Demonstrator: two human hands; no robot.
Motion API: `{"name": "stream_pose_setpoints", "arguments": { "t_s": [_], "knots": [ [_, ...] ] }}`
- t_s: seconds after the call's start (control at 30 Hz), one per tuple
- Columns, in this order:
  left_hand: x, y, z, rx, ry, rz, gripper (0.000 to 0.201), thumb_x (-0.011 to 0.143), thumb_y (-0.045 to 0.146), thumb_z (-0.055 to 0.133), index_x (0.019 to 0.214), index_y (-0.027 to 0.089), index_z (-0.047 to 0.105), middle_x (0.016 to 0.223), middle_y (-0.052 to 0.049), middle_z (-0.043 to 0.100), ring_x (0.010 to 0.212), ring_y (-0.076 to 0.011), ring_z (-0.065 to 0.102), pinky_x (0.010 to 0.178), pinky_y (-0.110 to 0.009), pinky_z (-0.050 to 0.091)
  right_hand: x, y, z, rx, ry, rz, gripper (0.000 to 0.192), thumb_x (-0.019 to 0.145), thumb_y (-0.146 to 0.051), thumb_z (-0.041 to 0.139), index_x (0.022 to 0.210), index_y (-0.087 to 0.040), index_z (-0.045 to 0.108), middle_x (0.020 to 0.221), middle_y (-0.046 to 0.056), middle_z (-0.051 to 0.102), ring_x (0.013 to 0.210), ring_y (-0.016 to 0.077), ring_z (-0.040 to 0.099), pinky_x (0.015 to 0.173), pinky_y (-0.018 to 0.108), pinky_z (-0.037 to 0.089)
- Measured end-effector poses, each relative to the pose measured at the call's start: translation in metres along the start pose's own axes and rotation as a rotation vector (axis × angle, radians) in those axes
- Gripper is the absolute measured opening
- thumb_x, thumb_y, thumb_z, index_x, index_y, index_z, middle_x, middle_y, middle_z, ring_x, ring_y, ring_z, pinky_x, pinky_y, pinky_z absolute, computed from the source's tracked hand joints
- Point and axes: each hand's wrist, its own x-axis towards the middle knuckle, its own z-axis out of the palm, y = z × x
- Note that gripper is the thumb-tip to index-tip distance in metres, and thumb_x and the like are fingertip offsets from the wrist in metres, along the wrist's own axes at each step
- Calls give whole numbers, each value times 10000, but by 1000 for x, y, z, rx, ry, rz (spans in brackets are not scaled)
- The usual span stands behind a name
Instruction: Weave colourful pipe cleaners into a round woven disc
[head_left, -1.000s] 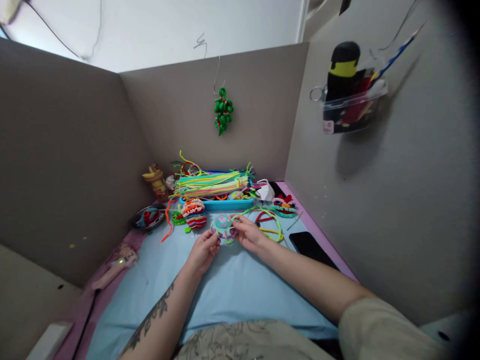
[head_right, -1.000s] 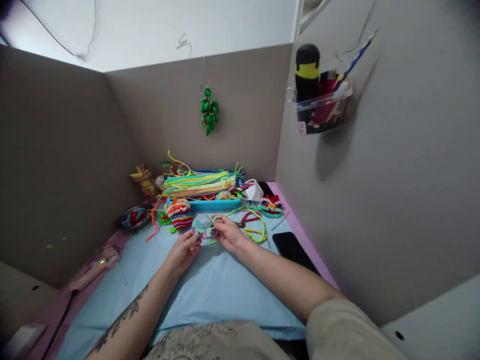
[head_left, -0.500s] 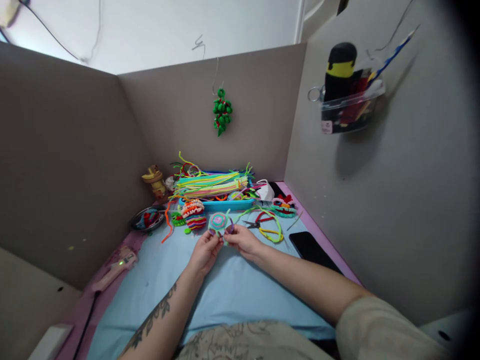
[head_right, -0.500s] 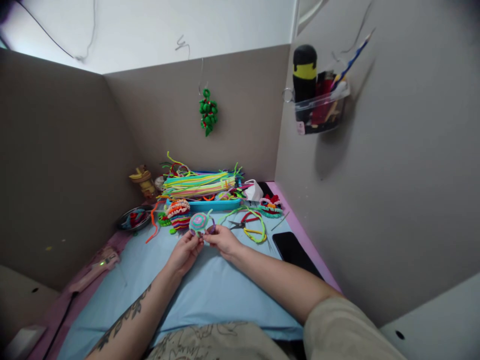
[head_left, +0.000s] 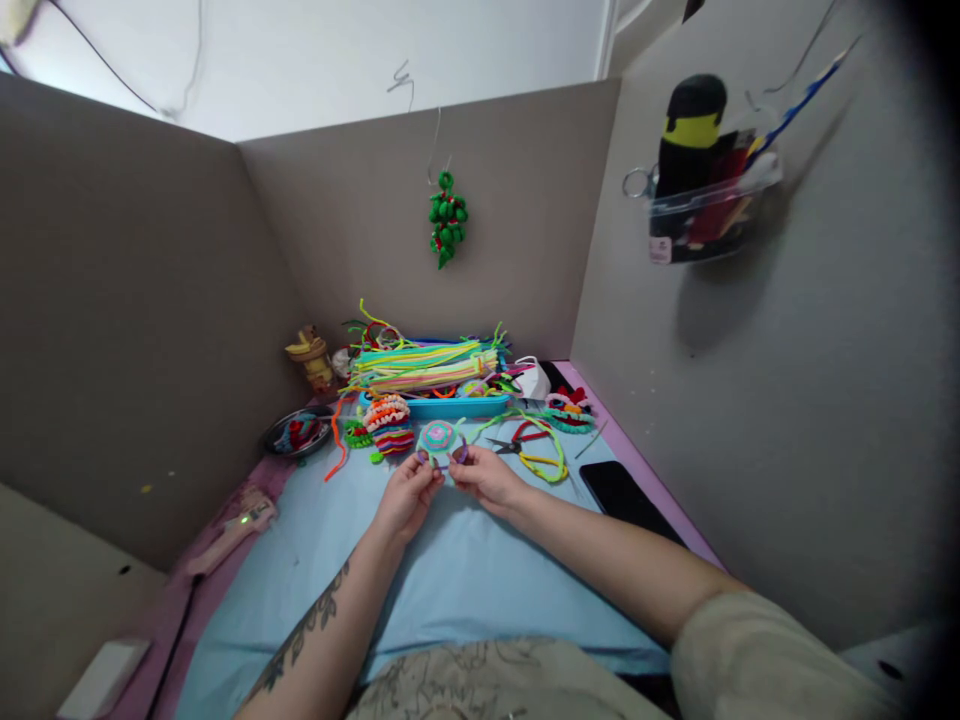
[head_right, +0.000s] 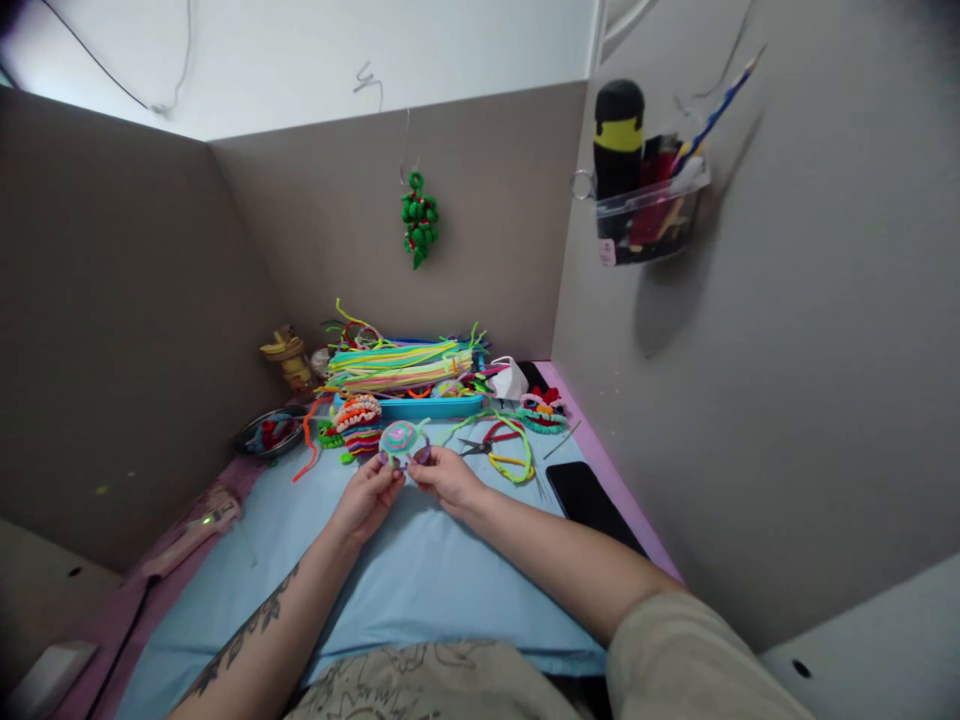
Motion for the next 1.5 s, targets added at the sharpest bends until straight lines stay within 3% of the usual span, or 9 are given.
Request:
{"name": "stream_pose_setpoints", "arguments": {
  "t_s": [0.47,0.73,1.0,1.17,1.27,1.5],
  "knots": [
    [-3,6,1,47,-20,-10,257,638,141,722,845,134,570,765,-18,616,626,-57,571,665,-171,495,-1,1,-2,22,-108,27,367,529,-311,785,717,-153,512,584,-46,524,532,71,472,537,220,386],
    [-7,10,2,121,-72,-14,250,640,165,725,857,127,607,813,-48,636,657,-84,580,677,-199,478,-3,-5,-4,38,-160,58,333,513,-211,782,720,-155,528,597,-53,519,530,64,484,552,213,391],
    [-9,16,3,312,-86,85,259,623,214,732,859,136,658,803,-50,660,719,-142,583,693,-252,458,-3,-12,-14,-17,-342,58,324,525,-207,783,754,-144,563,590,-34,545,532,81,499,540,220,370],
    [-10,17,3,360,-129,99,238,597,190,740,820,126,683,751,-46,669,739,-171,590,745,-285,447,-3,-14,-17,5,-377,112,339,555,-267,785,782,-126,576,623,-4,580,560,95,531,566,234,392],
    [-10,17,3,318,-98,89,244,597,191,739,826,128,684,769,-46,667,735,-162,588,729,-274,452,-2,-12,-17,26,-357,137,334,553,-280,788,765,-131,578,609,-4,583,546,94,531,553,233,390],
    [-6,12,0,180,25,64,252,610,219,741,841,145,670,771,-26,637,667,-111,578,674,-243,472,2,-4,-14,122,-144,221,287,519,-166,788,727,-136,593,592,-25,576,549,85,535,580,236,418]
  ]
}}
